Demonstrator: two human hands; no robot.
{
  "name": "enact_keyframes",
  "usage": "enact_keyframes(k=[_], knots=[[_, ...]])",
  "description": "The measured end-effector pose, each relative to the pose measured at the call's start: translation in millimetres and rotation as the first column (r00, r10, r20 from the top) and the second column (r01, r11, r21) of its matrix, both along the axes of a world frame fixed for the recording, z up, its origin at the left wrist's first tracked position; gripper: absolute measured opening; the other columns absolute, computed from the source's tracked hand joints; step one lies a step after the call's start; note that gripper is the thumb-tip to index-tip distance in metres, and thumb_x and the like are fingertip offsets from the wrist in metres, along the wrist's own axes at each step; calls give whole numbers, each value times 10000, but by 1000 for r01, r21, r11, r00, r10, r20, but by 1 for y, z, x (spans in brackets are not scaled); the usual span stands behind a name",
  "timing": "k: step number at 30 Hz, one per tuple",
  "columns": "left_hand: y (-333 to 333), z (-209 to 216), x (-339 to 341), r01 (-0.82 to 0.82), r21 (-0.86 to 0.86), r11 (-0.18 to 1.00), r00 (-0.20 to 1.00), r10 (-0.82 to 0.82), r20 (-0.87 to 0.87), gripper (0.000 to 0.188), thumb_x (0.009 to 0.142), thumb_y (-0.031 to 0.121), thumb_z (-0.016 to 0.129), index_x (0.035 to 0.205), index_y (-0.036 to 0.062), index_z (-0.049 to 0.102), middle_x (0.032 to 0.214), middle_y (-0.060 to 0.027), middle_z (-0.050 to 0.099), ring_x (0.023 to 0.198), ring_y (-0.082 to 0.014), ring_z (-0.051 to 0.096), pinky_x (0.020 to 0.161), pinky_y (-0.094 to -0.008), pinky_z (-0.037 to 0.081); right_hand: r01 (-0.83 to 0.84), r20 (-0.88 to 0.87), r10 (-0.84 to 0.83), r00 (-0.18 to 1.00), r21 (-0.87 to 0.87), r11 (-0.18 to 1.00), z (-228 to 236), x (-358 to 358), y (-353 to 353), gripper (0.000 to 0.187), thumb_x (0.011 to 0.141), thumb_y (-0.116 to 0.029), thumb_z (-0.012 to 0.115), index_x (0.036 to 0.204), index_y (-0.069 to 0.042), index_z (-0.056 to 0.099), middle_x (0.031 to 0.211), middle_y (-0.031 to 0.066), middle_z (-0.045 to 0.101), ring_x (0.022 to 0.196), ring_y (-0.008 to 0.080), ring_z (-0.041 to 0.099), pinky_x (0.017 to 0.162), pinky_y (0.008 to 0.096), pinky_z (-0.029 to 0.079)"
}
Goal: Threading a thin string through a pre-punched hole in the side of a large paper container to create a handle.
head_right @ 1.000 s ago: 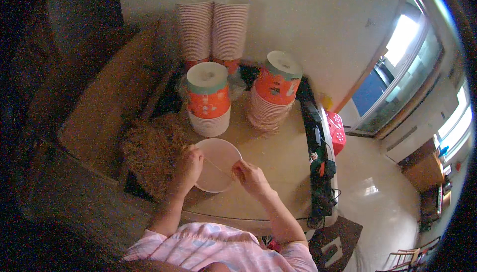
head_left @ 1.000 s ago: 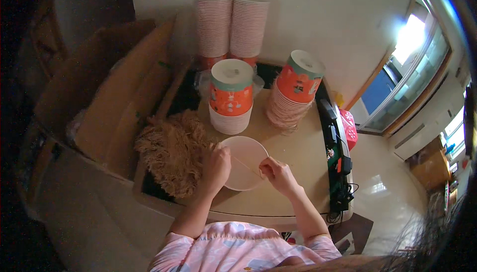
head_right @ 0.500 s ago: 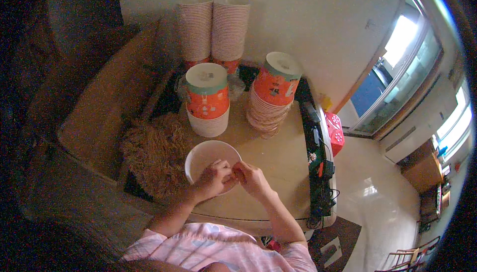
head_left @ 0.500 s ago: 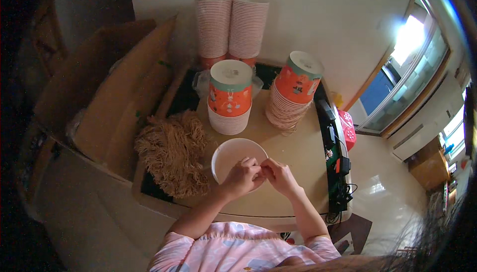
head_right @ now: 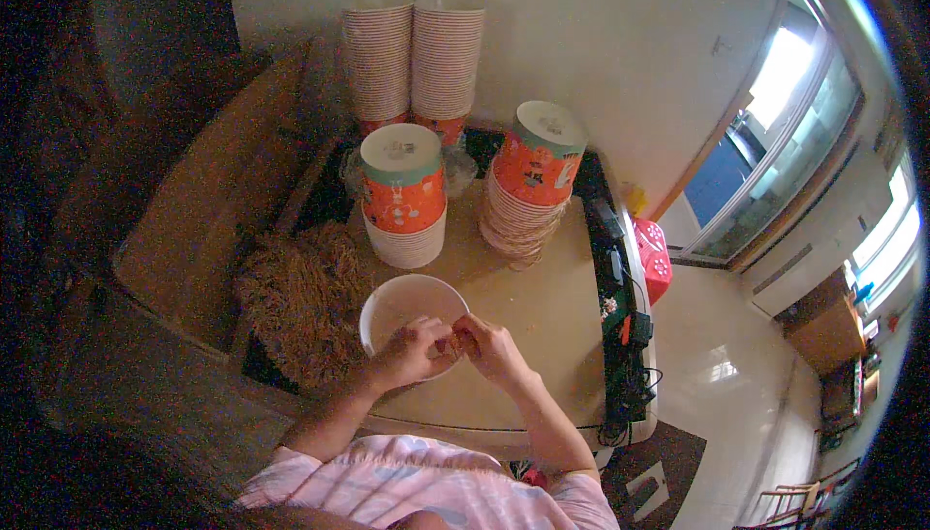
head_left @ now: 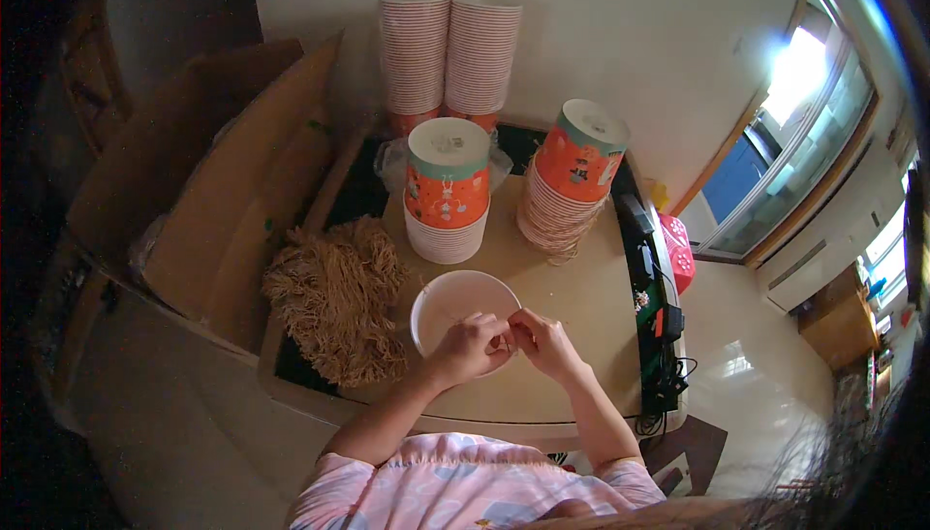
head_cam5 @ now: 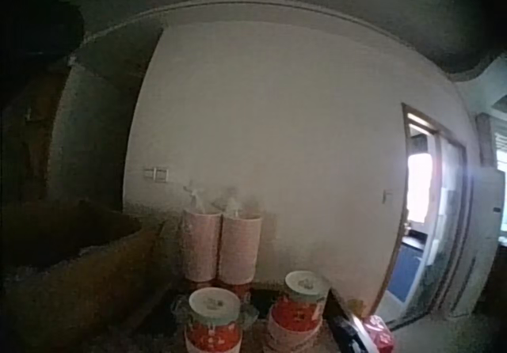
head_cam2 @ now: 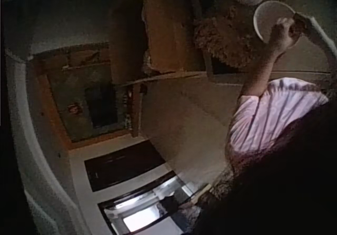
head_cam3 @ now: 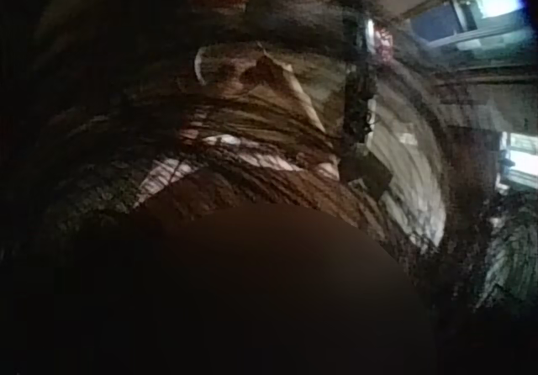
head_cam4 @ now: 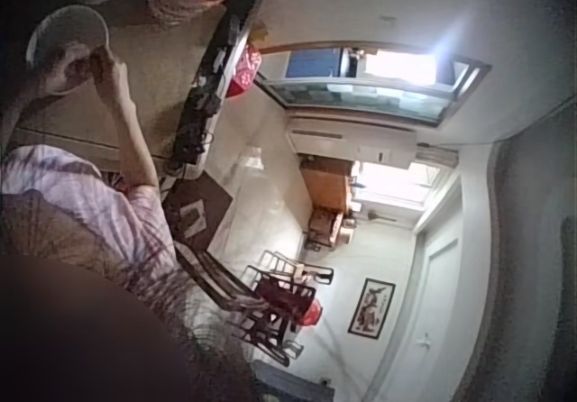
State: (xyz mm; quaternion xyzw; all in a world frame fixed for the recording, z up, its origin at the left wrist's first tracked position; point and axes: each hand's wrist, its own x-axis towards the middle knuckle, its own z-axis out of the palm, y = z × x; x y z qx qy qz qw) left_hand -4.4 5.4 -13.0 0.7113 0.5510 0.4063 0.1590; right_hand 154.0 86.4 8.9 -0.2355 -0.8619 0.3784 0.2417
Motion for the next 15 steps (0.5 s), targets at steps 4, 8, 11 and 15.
enact_keyframes(k=[4, 8, 11, 15], knots=[[0, 0, 3, -17, -7, 1000, 999, 17, -42, 198, 743, 174, 678, 836, 33, 574, 764, -118, 587, 751, -284, 583, 679, -385, 462, 16, 23, -16, 1000, 9, 1000, -3, 2, 1, 62, 853, -50, 534, 908, -30, 551, 769, 156, 608, 696, 323, 616, 617, 370, 488], [-3, 3, 1, -34, -133, 990, 962, 69, 263, 164, 717, 148, 697, 789, 49, 588, 755, -106, 582, 735, -269, 580, 661, -368, 465, 4, 12, -4, 1000, -24, 1000, 0, 2, 0, 53, 859, -59, 530, 894, -27, 554, 744, 146, 600, 661, 285, 611, 601, 357, 483], [-1, 7, 0, -53, -66, 996, 966, 68, 249, 146, 716, 144, 702, 760, 56, 595, 748, -98, 578, 726, -261, 577, 648, -368, 466, 7, 13, -6, 1000, -50, 999, 3, 1, -1, 51, 859, -59, 530, 887, -24, 553, 726, 139, 592, 637, 267, 600, 592, 351, 479], [-1, 7, 1, 15, 32, 999, 995, -12, -96, 106, 716, 138, 684, 758, 77, 609, 753, -93, 577, 721, -279, 581, 621, -393, 474, 22, 5, -22, 1000, -37, 999, -1, 0, 1, 47, 858, -56, 530, 884, -26, 556, 720, 138, 588, 627, 271, 593, 588, 351, 476]])
